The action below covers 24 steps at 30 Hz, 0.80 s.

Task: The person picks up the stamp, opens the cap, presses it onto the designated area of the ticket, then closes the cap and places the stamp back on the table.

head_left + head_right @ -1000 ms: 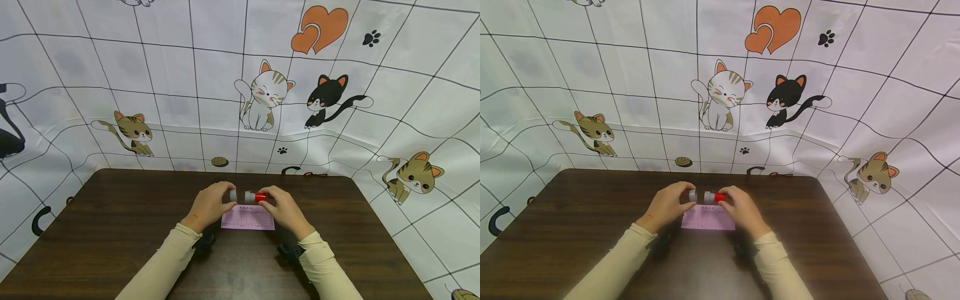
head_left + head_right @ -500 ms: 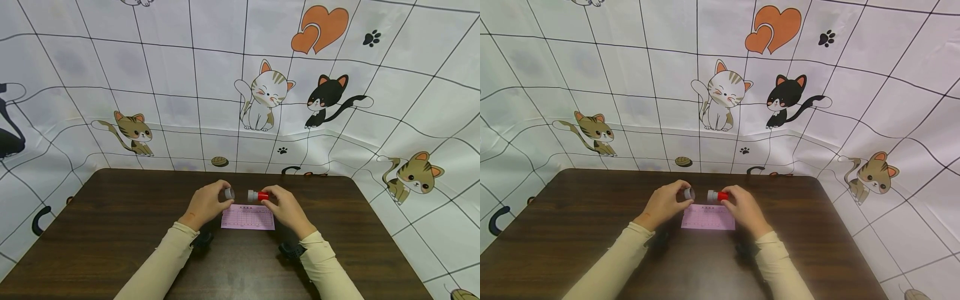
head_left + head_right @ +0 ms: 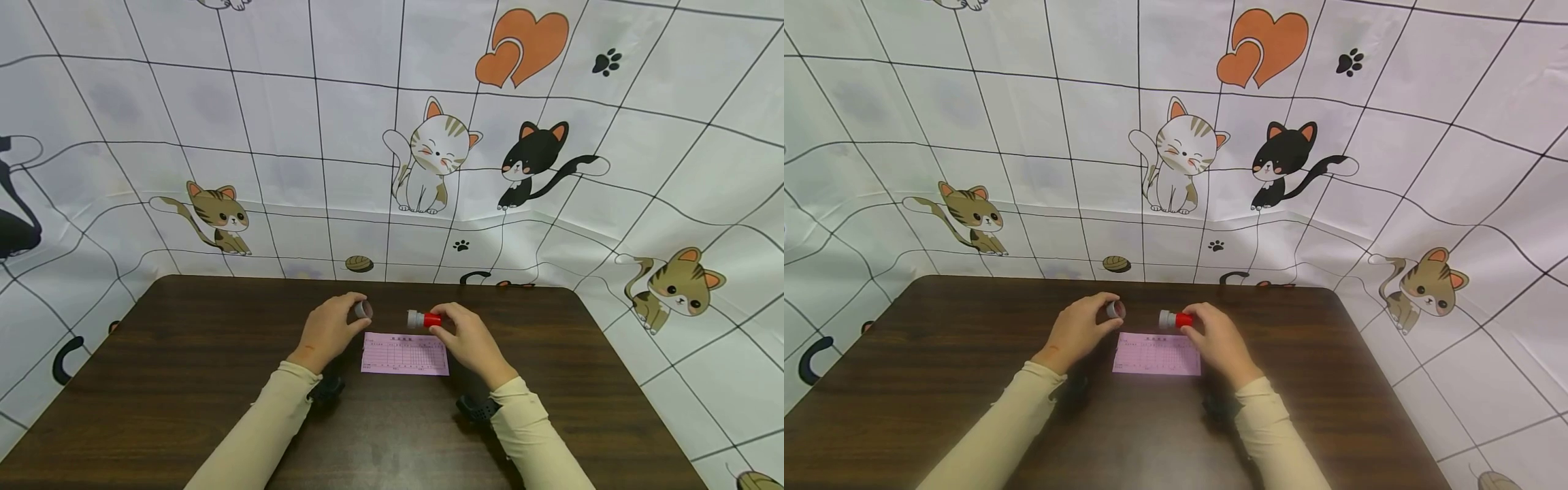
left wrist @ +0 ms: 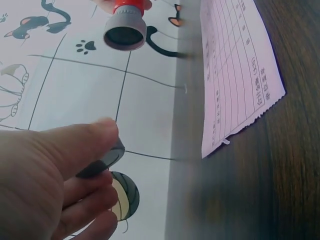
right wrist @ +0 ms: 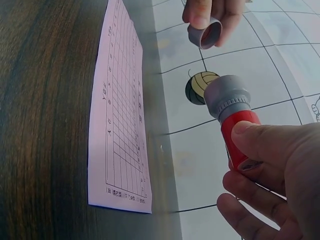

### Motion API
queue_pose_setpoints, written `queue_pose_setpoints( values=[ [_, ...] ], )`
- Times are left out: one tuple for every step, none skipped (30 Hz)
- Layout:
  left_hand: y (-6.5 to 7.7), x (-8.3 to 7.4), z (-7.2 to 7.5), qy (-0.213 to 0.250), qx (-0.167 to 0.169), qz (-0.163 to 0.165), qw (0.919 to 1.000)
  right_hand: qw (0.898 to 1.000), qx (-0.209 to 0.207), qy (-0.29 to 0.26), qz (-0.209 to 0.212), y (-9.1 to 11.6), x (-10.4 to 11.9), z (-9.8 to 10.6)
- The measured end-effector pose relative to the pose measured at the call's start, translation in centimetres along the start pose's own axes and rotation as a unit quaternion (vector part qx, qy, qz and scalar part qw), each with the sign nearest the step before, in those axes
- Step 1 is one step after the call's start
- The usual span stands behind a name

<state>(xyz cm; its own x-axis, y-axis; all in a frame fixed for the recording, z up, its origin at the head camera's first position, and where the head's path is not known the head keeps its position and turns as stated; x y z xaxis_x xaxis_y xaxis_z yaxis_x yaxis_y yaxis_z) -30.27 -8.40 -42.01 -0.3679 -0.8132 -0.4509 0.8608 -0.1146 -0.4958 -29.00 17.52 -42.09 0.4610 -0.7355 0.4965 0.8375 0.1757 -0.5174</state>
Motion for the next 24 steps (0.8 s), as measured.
queue_pose_setpoints(
  values=[
    [0.0, 0.2, 0.0, 0.001, -0.003, 0.005, 1.0, 1.0, 0.0, 0.0, -0.004, 0.0, -0.1, 0.0],
    [0.0, 0.3, 0.0, 0.002, -0.005, 0.009, 0.9999, 1.0, 0.0, 0.0, -0.007, 0.0, -0.2, 0.0],
    [0.0, 0.4, 0.0, 0.003, -0.007, 0.013, 0.9999, 1.0, 0.0, 0.001, -0.01, 0.0, -0.3, -0.1],
    [0.0, 0.5, 0.0, 0.002, -0.009, 0.017, 0.9998, 1.0, 0.0, 0.0, -0.014, 0.0, -0.4, -0.1],
    [0.0, 0.6, 0.0, 0.002, -0.01, 0.019, 0.9998, 1.0, 0.0, -0.002, -0.019, 0.0, -0.5, -0.1],
    [0.1, 0.7, 0.0, 0.001, -0.01, 0.022, 0.9997, 1.0, 0.0, -0.001, -0.022, 0.0, -0.6, -0.1],
    [0.1, 0.8, 0.0, 0.0, -0.009, 0.026, 0.9996, 1.0, 0.0, 0.0, -0.024, 0.0, -0.7, -0.2],
    [0.1, 0.9, 0.0, -0.001, -0.009, 0.028, 0.9996, 1.0, 0.0, 0.001, -0.026, 0.0, -0.8, -0.2],
    [0.1, 1.0, -0.1, -0.003, -0.008, 0.03, 0.9995, 1.0, 0.0, 0.001, -0.029, 0.0, -0.9, -0.2],
    [0.1, 1.1, -0.2, -0.005, -0.005, 0.033, 0.9994, 0.999, 0.001, 0.0, -0.032, 0.0, -1.0, -0.2],
    [0.1, 1.2, -0.2, -0.006, -0.003, 0.037, 0.9993, 0.999, 0.001, -0.001, -0.034, 0.0, -1.1, -0.2],
    [0.1, 1.3, -0.3, -0.007, 0.0, 0.041, 0.9991, 0.999, 0.002, -0.001, -0.037, 0.0, -1.1, -0.2],
    [0.1, 1.5, -0.3, -0.007, 0.003, 0.046, 0.9989, 0.999, 0.001, 0.0, -0.037, 0.0, -1.2, -0.2],
    [0.1, 1.6, -0.4, -0.009, 0.006, 0.05, 0.9987, 0.999, 0.001, 0.0, -0.039, 0.0, -1.2, -0.2],
    [0.1, 1.7, -0.4, -0.009, 0.008, 0.053, 0.9985, 0.999, 0.0, 0.0, -0.04, 0.0, -1.3, -0.2],
    [0.1, 1.8, -0.5, -0.01, 0.009, 0.055, 0.9984, 0.999, 0.0, 0.0, -0.042, 0.0, -1.3, -0.2],
    [0.0, 1.9, -0.5, -0.011, 0.01, 0.055, 0.9984, 0.999, -0.001, 0.0, -0.042, 0.0, -1.3, -0.1],
    [0.0, 2.0, -0.6, -0.013, 0.01, 0.055, 0.9983, 0.999, -0.002, 0.0, -0.043, 0.0, -1.3, -0.1],
    [0.0, 2.2, -0.6, -0.015, 0.008, 0.055, 0.9983, 0.999, -0.003, 0.0, -0.043, 0.0, -1.3, -0.1],
    [-0.1, 2.3, -0.6, -0.017, 0.006, 0.056, 0.9983, 0.999, -0.003, -0.001, -0.045, 0.0, -1.3, -0.1],
    [-0.1, 2.4, -0.6, -0.018, 0.003, 0.056, 0.9983, 0.999, -0.003, -0.002, -0.047, 0.0, -1.3, 0.0],
    [-0.1, 2.5, -0.6, -0.019, 0.001, 0.057, 0.9982, 0.999, -0.003, -0.002, -0.047, 0.0, -1.3, 0.0],
    [-0.1, 2.6, -0.6, -0.021, 0.001, 0.06, 0.998, 0.999, -0.003, -0.001, -0.048, 0.0, -1.3, 0.0],
    [-0.1, 2.8, -0.6, -0.021, -0.001, 0.063, 0.9978, 0.999, -0.003, 0.001, -0.048, 0.0, -1.4, -0.1]
  ],
)
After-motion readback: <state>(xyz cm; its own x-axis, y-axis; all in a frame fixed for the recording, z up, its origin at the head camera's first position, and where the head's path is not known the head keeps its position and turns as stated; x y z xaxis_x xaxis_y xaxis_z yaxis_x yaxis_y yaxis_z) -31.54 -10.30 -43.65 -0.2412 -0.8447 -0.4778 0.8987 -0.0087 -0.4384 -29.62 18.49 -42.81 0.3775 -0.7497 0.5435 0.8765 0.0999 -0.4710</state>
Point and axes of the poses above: each hand's wrist, its own y-axis away from the middle knuckle, its own z-axis out of the back of the hand, x = y × z, the point moved 5 cm from there along -y, towards the middle knuckle, and after that the axes turned 11 degrees about -x, right-handed, at the moved point
